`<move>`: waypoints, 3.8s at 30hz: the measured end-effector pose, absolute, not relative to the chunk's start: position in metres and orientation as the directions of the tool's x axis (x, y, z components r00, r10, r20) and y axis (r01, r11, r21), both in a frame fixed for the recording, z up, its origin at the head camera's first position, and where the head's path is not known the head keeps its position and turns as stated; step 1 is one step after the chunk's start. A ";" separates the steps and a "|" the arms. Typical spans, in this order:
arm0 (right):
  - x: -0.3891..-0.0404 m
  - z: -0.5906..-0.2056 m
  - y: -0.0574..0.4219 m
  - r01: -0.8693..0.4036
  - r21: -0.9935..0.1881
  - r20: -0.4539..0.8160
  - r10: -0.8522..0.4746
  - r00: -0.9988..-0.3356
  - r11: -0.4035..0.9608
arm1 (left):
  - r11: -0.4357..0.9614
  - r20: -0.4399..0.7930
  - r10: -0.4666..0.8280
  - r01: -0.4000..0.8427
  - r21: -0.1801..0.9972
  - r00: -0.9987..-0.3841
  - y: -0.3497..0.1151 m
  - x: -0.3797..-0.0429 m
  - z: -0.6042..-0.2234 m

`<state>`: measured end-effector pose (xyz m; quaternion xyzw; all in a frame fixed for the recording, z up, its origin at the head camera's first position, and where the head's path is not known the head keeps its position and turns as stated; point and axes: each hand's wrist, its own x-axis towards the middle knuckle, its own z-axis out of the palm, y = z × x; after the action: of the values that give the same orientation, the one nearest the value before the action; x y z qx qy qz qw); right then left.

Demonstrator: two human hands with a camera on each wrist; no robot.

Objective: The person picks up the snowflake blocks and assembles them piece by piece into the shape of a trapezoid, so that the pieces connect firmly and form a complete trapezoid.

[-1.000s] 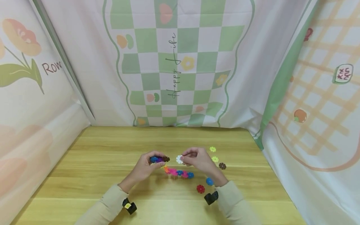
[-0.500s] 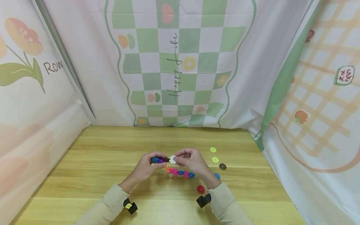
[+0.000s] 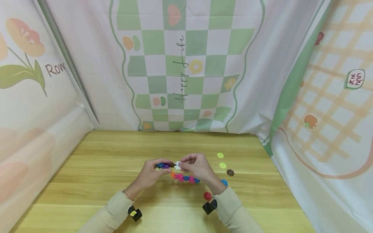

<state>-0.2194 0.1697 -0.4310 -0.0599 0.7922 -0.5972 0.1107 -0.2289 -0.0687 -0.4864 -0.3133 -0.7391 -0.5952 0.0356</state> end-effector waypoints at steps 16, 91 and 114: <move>-0.220 -0.430 0.165 0.062 -0.978 -0.117 -0.272 -0.955 0.201 | 0.113 0.416 0.414 0.499 0.859 -0.810 -0.076 -0.227 -0.480; -0.221 -0.443 0.193 -0.566 -0.660 0.412 -0.393 -0.822 0.493 | 0.129 0.232 0.443 0.317 0.939 -0.866 -0.061 -0.227 -0.487; -0.227 -0.437 0.177 -0.779 -0.441 0.529 -0.572 -0.627 0.446 | 0.230 0.332 0.462 0.473 0.850 -0.822 -0.062 -0.231 -0.484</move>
<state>-0.2271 0.1768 -0.4370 -0.4038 0.8364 -0.3376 -0.1533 -0.2313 -0.0622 -0.4837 -0.2981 -0.7843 -0.5440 0.0051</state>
